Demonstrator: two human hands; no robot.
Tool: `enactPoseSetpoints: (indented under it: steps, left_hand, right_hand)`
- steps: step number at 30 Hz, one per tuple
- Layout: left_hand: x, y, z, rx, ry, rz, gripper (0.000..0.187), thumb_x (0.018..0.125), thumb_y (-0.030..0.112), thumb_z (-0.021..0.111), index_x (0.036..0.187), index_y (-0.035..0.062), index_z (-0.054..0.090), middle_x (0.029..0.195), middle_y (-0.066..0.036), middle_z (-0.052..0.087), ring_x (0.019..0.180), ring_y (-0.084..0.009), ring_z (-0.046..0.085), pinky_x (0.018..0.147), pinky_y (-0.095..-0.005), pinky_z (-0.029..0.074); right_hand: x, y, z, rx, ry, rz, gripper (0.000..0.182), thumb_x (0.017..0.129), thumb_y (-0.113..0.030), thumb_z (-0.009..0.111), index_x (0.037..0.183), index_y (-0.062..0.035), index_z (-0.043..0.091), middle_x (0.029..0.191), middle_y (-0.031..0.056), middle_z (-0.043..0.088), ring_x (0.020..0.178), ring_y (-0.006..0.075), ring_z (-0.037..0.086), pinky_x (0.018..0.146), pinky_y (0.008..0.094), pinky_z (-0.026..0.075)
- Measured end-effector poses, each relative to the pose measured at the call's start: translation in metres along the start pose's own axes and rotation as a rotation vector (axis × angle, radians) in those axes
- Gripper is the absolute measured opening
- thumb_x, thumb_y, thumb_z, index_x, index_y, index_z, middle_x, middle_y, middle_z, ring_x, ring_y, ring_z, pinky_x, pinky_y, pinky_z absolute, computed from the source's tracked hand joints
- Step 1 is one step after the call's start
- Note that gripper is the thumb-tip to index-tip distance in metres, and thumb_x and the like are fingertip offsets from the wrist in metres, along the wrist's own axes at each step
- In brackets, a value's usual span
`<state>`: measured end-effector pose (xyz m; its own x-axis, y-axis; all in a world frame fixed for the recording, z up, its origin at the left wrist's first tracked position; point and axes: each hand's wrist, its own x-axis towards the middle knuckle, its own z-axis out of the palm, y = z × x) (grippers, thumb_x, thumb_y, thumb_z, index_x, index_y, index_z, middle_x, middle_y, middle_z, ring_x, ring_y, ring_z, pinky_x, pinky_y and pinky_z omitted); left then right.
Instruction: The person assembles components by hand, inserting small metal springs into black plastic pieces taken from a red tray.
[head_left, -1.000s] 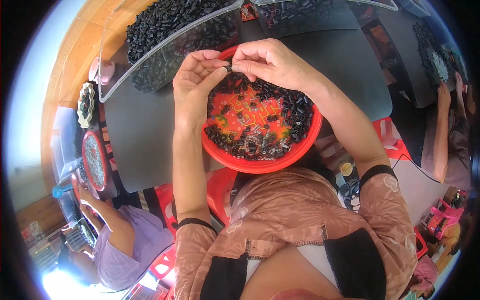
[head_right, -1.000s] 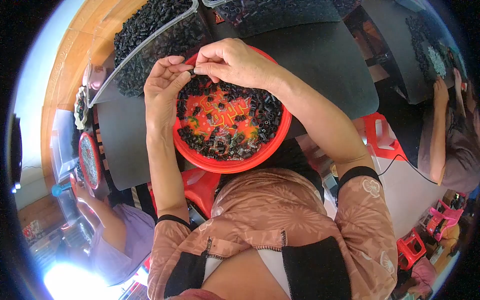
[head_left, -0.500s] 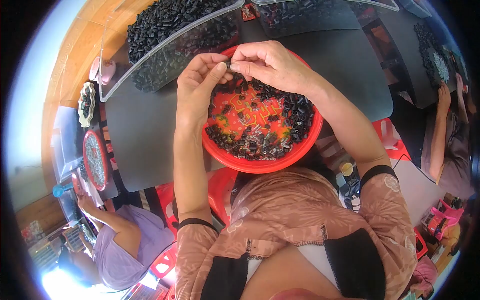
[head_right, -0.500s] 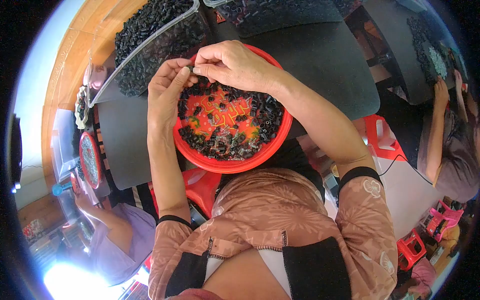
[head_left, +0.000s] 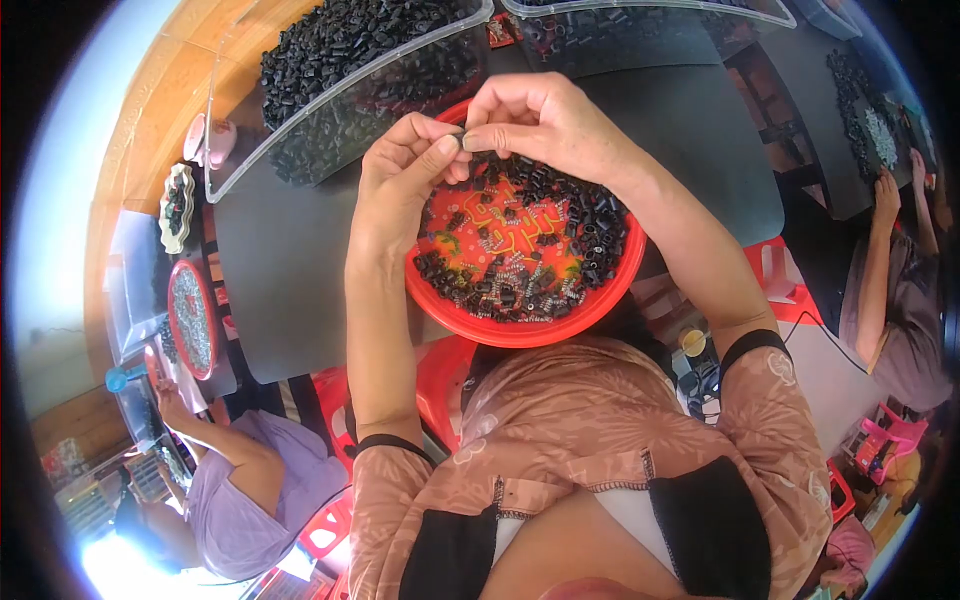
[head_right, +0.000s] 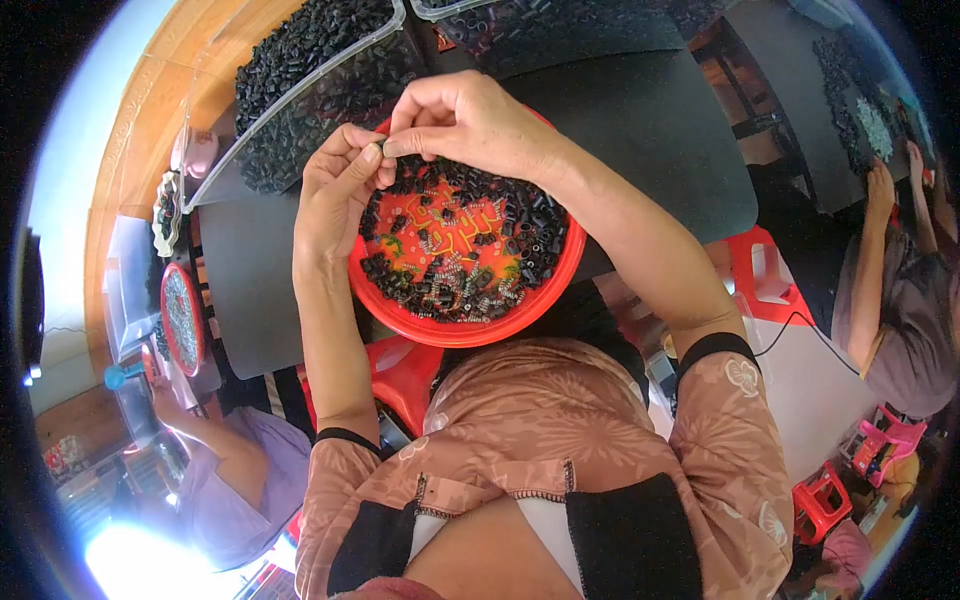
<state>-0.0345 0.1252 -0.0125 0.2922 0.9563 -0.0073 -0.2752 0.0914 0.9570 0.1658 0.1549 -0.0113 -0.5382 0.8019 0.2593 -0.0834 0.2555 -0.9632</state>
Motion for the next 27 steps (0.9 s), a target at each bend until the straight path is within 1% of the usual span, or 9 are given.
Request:
enactPoseSetpoints:
  steps: [3,6,7,10,12,14,15,19,27]
  left_hand:
    - [-0.001,0.004,-0.003,-0.091,-0.069,-0.012,0.006,0.093,0.008,0.060,0.096,0.0028,0.061,0.081,-0.006,0.064,0.071,-0.0111,0.058,0.067,-0.0234,0.047]
    - [-0.006,0.015,0.005,-0.218,-0.105,0.020,0.006,0.094,0.009,0.059,0.096,0.0033,0.060,0.082,-0.006,0.064,0.071,-0.0115,0.058,0.068,-0.0234,0.047]
    - [-0.008,0.018,0.005,-0.253,-0.121,0.037,0.009,0.094,0.009,0.058,0.100,0.0025,0.060,0.084,-0.006,0.063,0.073,-0.0118,0.058,0.070,-0.0235,0.047]
    - [-0.015,0.030,0.008,-0.366,-0.133,0.043,0.013,0.095,0.010,0.057,0.104,0.0017,0.060,0.085,-0.006,0.062,0.075,-0.0121,0.057,0.071,-0.0236,0.047]
    - [-0.026,0.033,0.009,-0.423,-0.069,0.049,0.015,0.096,0.010,0.056,0.108,0.0013,0.059,0.086,-0.006,0.059,0.076,-0.0126,0.054,0.070,-0.0236,0.045]
    - [-0.041,0.029,0.009,-0.485,-0.014,0.067,0.015,0.096,0.010,0.055,0.108,0.0013,0.059,0.086,-0.006,0.057,0.076,-0.0129,0.053,0.070,-0.0236,0.045]
    - [-0.049,0.024,0.008,-0.513,-0.021,0.082,0.023,0.097,0.009,0.053,0.117,-0.0023,0.051,0.090,-0.006,0.048,0.077,-0.0129,0.044,0.070,-0.0239,0.042]
    - [-0.077,0.002,0.006,-0.643,0.099,0.060,0.018,0.097,0.013,0.055,0.110,0.0010,0.057,0.086,-0.006,0.055,0.077,-0.0126,0.051,0.071,-0.0241,0.044]
    - [-0.101,-0.014,0.018,-0.664,0.149,0.061,0.017,0.097,0.016,0.055,0.104,0.0007,0.058,0.081,-0.007,0.055,0.073,-0.0134,0.050,0.067,-0.0240,0.043]
  right_hand:
    - [0.002,-0.006,-0.001,-0.037,0.019,0.017,0.016,0.087,-0.017,0.071,0.090,-0.0024,0.064,0.077,-0.0011,0.064,0.072,0.0044,0.058,0.066,0.0203,0.047]
    - [0.003,-0.011,0.000,-0.093,0.041,-0.018,0.023,0.086,-0.022,0.073,0.091,-0.0008,0.067,0.078,0.0018,0.068,0.071,0.0066,0.061,0.064,0.0224,0.048]
    - [0.002,-0.018,0.001,-0.114,0.042,-0.023,0.023,0.085,-0.023,0.073,0.089,-0.0006,0.069,0.075,0.0037,0.068,0.069,0.0059,0.060,0.064,0.0224,0.048]
    - [-0.007,-0.022,0.000,-0.300,0.003,0.000,0.020,0.084,-0.021,0.072,0.088,-0.0014,0.071,0.074,0.0090,0.069,0.067,0.0105,0.064,0.064,0.0266,0.050]
    - [-0.015,-0.025,0.004,-0.597,-0.063,-0.089,0.015,0.080,-0.016,0.068,0.087,-0.0027,0.072,0.079,0.0161,0.069,0.075,0.0313,0.068,0.069,0.0391,0.052]
    - [-0.026,-0.016,0.012,-0.804,-0.100,-0.134,0.013,0.079,-0.014,0.066,0.083,-0.0032,0.072,0.078,0.0159,0.068,0.077,0.0327,0.067,0.073,0.0422,0.052]
    - [-0.030,-0.016,0.018,-0.821,-0.141,-0.069,0.013,0.082,-0.012,0.066,0.091,-0.0031,0.070,0.083,0.0120,0.064,0.079,0.0314,0.063,0.072,0.0412,0.050]
    - [-0.033,-0.008,0.029,-0.969,-0.151,-0.113,0.016,0.082,-0.014,0.067,0.095,-0.0045,0.070,0.084,0.0110,0.063,0.080,0.0311,0.064,0.071,0.0433,0.049]
    - [-0.026,-0.008,0.038,-1.270,-0.309,-0.105,0.012,0.084,-0.016,0.065,0.088,-0.0060,0.069,0.086,0.0072,0.063,0.078,0.0257,0.059,0.074,0.0362,0.044]
